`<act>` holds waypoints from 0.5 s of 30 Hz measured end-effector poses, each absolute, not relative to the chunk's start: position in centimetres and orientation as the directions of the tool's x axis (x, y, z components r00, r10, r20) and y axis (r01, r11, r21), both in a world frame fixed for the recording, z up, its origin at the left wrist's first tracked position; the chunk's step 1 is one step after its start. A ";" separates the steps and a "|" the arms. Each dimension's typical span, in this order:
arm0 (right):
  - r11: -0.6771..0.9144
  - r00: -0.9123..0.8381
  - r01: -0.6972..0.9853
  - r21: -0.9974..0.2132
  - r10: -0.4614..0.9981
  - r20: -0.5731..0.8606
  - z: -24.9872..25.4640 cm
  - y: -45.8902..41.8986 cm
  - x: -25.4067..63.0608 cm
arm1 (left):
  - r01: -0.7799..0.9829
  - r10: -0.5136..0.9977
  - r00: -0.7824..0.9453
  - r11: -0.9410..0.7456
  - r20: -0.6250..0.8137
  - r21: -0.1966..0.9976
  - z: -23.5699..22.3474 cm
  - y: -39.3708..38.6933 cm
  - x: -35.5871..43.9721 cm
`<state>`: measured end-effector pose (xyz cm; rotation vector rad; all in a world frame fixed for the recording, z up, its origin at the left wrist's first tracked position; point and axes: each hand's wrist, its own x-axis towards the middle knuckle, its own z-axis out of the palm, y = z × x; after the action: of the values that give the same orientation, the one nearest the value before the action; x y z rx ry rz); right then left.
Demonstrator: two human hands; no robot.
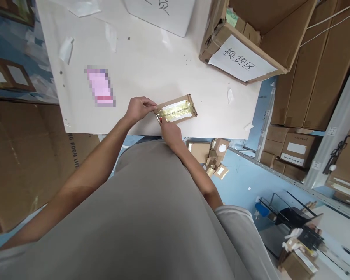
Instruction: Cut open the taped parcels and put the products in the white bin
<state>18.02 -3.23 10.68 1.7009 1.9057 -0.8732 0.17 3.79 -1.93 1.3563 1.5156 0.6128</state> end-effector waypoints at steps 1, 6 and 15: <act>0.040 -0.137 0.987 -0.155 0.706 -0.694 10.7 -3.2 17.9 | 0.448 0.942 0.097 0.248 -0.322 0.859 -2.0 3.7 0.2; 0.028 -0.118 0.990 -0.137 0.696 -0.709 10.5 -2.9 16.8 | 0.442 0.945 0.109 0.233 -0.310 0.866 -2.1 3.4 0.3; -0.026 -0.057 0.995 -0.095 0.636 -0.770 12.5 -3.5 16.6 | 0.443 0.951 0.063 0.244 -0.301 0.863 -1.7 2.5 0.9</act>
<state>16.60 -3.55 12.53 1.7068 1.7395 -0.9061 0.94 2.51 -1.69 1.3539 1.5402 0.6548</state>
